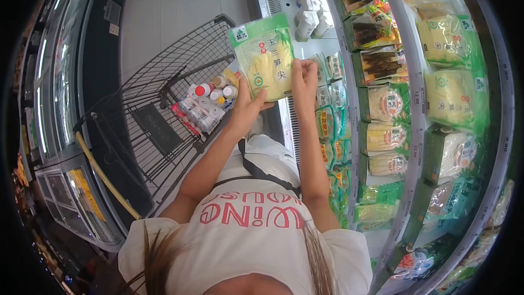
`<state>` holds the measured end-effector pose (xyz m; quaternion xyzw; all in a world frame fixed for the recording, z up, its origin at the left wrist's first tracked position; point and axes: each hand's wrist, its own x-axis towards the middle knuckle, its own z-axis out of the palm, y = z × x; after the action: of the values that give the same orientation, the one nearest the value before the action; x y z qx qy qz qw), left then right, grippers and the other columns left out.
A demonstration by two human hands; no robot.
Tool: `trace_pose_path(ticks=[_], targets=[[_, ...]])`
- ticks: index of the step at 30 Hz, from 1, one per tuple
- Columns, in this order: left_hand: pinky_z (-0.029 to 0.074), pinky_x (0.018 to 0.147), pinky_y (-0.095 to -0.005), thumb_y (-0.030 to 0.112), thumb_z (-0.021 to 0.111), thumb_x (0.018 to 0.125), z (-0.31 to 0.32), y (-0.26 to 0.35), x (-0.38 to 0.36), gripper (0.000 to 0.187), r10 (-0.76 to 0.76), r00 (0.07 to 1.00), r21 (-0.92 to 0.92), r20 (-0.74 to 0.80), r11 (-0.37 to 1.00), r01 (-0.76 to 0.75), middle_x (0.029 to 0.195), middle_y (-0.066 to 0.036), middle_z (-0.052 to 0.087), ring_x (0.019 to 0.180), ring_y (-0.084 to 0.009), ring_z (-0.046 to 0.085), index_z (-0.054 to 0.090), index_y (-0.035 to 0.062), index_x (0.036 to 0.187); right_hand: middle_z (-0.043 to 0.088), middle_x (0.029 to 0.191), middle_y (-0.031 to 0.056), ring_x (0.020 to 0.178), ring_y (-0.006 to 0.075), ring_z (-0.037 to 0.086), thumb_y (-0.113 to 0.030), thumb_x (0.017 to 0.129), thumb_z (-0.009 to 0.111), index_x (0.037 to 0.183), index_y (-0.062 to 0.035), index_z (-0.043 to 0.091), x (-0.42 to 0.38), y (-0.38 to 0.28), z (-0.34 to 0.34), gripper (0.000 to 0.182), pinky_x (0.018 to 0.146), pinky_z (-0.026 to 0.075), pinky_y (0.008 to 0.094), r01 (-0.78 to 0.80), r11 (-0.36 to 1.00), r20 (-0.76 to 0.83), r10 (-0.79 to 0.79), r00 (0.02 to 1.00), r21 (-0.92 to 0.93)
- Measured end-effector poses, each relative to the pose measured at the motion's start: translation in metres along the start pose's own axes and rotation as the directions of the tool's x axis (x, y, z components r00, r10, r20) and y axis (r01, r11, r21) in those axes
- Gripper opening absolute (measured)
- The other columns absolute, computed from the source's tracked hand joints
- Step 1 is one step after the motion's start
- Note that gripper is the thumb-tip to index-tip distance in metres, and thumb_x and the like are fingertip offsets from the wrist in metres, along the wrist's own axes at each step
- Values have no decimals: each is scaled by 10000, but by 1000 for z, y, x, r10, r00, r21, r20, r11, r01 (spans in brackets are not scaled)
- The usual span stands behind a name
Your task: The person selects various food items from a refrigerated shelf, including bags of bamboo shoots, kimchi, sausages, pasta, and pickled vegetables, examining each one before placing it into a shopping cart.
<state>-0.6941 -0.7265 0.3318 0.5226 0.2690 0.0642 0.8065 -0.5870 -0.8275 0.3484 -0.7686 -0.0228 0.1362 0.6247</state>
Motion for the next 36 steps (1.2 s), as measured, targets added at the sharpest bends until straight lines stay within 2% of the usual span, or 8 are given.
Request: trace_pose_path(ticks=[6,8,13,17,20,28,32,36], targets=[[499,850,-394,-49,415,888,-101,-83,86,379,-294,955,-274,-46,923,271,1240,-106,483,1086,-226,548,413,53,1253,609,930,192,837,276,609,-260,890,549,1053,35,470,58,130,84,346,733,481,362,17,901,212,84,974,-434],[494,851,-408,-63,411,870,-126,-134,111,415,-408,913,-351,-29,859,372,1235,-90,494,1082,-227,546,425,86,1257,609,893,304,880,457,603,-198,866,506,1046,24,453,76,181,112,290,780,469,471,86,800,259,90,962,-594],[463,875,-477,-13,417,873,-141,-229,146,416,-576,815,-555,-58,697,454,1201,-56,535,1060,-257,547,440,152,1255,624,906,298,897,446,611,-165,806,528,1054,43,459,100,252,147,331,805,486,467,2,494,175,304,937,-870],[448,869,-418,133,435,902,-133,-246,155,390,-440,873,28,-212,890,455,1196,-86,558,1072,-274,548,439,98,1291,645,945,240,927,406,622,-176,764,578,1049,27,523,105,290,134,354,802,488,466,231,323,316,239,918,-918],[452,831,-382,180,488,879,-138,-258,157,366,-621,776,236,-111,742,628,1146,-146,600,1041,-276,570,520,26,1210,654,994,159,954,328,634,-201,786,582,1031,-28,626,95,260,127,303,881,460,446,287,197,348,554,756,-937],[444,812,-456,123,502,830,-107,-166,82,297,-394,914,765,98,617,184,1021,-252,620,974,-417,578,585,-10,1083,639,891,121,935,277,595,-250,692,690,858,-51,618,11,229,108,269,1002,353,428,483,210,503,54,862,-850],[452,785,-450,102,484,871,-118,-221,53,297,48,982,614,182,774,-152,968,-236,627,909,-411,582,583,11,1137,605,923,143,1169,330,484,-206,737,603,813,-28,583,-27,219,86,194,987,387,435,508,364,456,-224,861,-781],[444,789,-442,84,488,852,-117,-211,44,350,86,965,610,249,760,-226,980,-241,621,918,-396,578,580,8,1180,570,1046,166,1217,356,446,-183,733,603,859,7,550,-39,218,80,234,883,479,372,499,490,426,-261,866,-715]])
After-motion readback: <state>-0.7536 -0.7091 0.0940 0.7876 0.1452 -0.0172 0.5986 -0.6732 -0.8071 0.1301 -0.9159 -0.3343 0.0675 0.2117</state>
